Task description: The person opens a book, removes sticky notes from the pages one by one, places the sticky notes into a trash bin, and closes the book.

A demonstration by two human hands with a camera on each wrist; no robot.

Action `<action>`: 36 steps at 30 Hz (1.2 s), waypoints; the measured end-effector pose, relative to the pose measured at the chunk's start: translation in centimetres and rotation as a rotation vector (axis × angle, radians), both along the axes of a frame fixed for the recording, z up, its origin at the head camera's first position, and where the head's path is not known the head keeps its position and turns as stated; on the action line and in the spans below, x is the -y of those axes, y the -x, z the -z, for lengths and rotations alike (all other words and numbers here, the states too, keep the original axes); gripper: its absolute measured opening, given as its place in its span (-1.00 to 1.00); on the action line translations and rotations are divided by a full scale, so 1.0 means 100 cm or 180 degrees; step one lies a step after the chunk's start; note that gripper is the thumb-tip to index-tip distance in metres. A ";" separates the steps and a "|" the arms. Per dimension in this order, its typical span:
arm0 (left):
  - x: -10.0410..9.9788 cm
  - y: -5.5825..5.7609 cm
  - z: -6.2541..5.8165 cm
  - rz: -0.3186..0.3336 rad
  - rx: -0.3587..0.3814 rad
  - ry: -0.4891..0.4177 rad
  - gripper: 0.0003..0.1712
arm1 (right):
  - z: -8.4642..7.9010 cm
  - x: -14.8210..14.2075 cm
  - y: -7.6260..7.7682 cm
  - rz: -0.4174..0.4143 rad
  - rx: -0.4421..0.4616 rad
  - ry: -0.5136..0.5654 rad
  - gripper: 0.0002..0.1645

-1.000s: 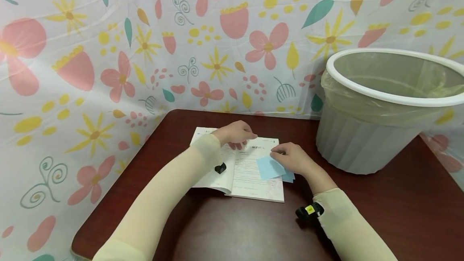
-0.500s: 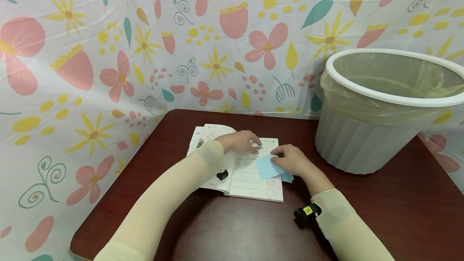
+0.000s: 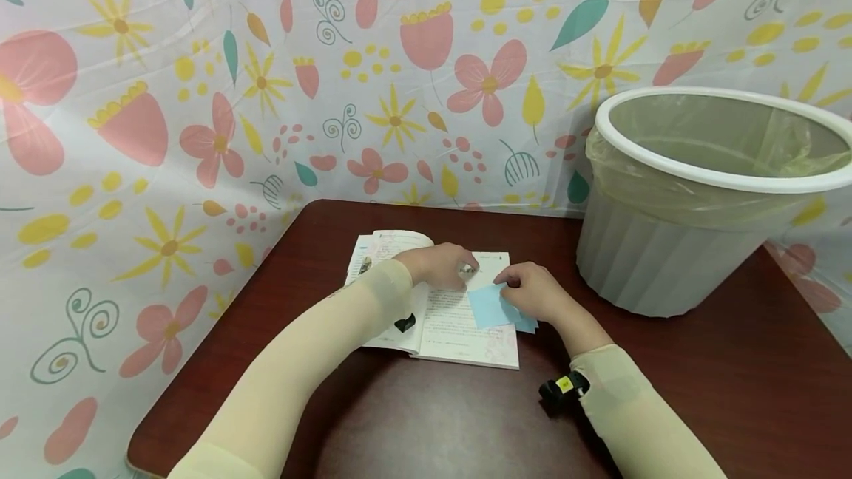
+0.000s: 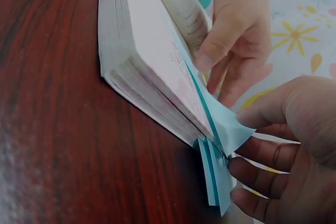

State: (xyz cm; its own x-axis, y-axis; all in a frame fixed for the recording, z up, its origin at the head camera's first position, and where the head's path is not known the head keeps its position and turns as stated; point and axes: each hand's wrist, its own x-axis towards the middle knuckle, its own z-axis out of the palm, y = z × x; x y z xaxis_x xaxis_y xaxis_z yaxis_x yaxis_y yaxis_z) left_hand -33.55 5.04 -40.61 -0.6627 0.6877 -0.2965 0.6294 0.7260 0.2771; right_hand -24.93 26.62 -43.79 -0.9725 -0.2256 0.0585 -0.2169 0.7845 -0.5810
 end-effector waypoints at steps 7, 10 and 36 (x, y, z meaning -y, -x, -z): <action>0.000 0.000 0.000 0.0257 -0.0320 0.0002 -0.50 | 0.000 -0.001 0.001 -0.0062 -0.0090 0.0002 -0.73; 0.000 -0.001 -0.001 0.0285 -0.0361 0.0049 -0.50 | -0.001 -0.001 0.002 -0.0073 -0.0107 0.0023 -0.74; -0.001 0.000 0.002 0.0201 -0.0310 0.0090 -0.50 | -0.002 0.001 -0.001 -0.0256 -0.0106 0.0176 -0.76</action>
